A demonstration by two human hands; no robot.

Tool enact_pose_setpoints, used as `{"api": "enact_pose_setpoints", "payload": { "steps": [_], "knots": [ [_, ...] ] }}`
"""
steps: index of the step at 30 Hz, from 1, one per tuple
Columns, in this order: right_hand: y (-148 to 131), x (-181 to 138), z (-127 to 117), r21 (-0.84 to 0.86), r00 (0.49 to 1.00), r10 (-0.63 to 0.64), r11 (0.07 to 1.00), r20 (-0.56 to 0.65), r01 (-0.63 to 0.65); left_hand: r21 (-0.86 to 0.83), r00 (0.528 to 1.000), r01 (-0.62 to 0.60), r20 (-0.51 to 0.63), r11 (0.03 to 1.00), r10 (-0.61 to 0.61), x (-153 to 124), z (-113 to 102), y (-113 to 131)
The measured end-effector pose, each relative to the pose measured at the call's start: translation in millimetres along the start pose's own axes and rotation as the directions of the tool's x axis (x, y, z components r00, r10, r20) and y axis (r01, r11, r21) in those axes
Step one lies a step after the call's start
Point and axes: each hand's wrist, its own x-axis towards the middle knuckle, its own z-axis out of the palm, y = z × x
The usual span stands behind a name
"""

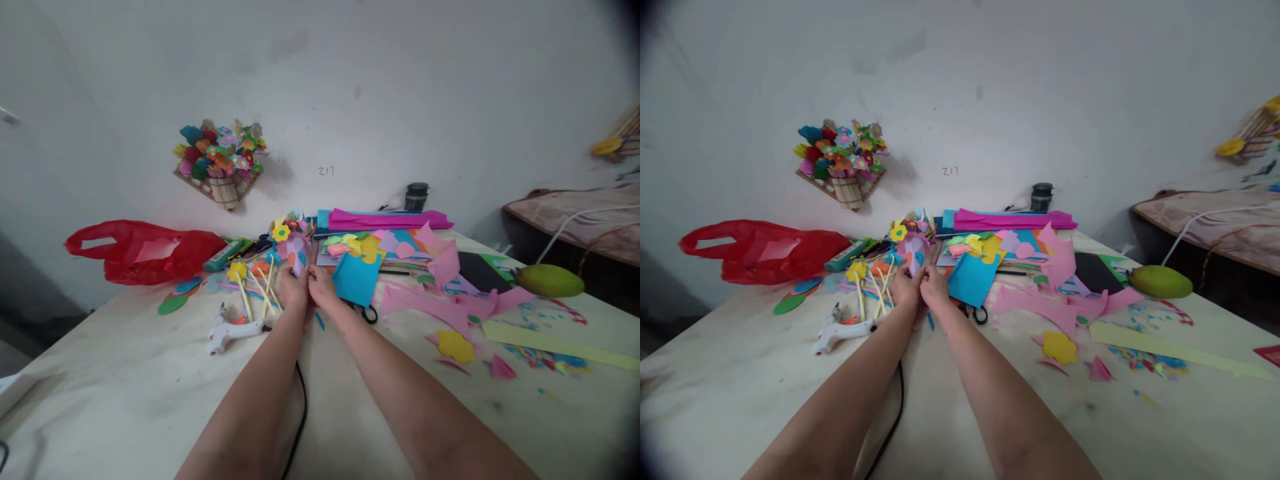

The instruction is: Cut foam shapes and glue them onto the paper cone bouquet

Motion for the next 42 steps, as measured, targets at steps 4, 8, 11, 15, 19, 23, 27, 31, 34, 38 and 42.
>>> {"api": "enact_pose_setpoints", "payload": {
  "steps": [4,8,11,15,19,23,27,31,34,38,42],
  "knots": [
    [-2,1,-1,-0.007,1.000,0.020,1.000,0.002,-0.020,0.023,1.000,0.022,0.013,1.000,-0.022,0,-1,2],
    [-4,1,-1,-0.015,0.999,0.046,0.999,0.016,-0.046,0.007,0.999,0.032,0.001,0.999,-0.032,0,-1,3],
    [-3,0,0,-0.025,0.999,0.038,0.999,0.002,-0.038,0.012,0.999,0.042,0.007,0.999,-0.042,-1,-1,3],
    [-2,-1,0,-0.045,1.000,0.014,0.999,-0.022,-0.015,0.005,0.999,0.054,0.003,0.999,-0.054,-3,-3,5],
    [-1,-1,0,-0.030,1.000,0.005,1.000,-0.019,-0.006,-0.011,0.999,0.029,-0.021,1.000,-0.029,-7,-5,7],
    [0,-3,-1,-0.040,1.000,0.002,0.999,-0.025,-0.003,-0.041,1.000,-0.007,-0.011,0.999,0.006,-9,-6,8],
    [1,-6,-1,-0.078,0.997,-0.055,0.996,-0.054,0.051,-0.058,1.000,-0.028,0.004,0.998,0.029,-7,-3,8],
    [1,-11,-7,-0.122,0.991,-0.093,0.989,-0.095,0.081,-0.040,0.999,-0.049,0.011,0.998,0.049,-5,0,7],
    [1,-16,-16,-0.153,0.990,-0.089,0.986,-0.112,0.072,-0.037,0.999,-0.052,0.008,0.998,0.052,-8,1,7],
    [3,-21,-32,-0.144,0.984,-0.078,0.988,-0.157,0.055,-0.063,0.998,-0.059,-0.016,0.996,0.058,-15,0,7],
    [10,-24,-49,-0.107,0.969,-0.028,0.994,-0.247,0.001,-0.023,0.992,-0.107,-0.066,0.994,0.106,-21,-5,10]
  ]
}}
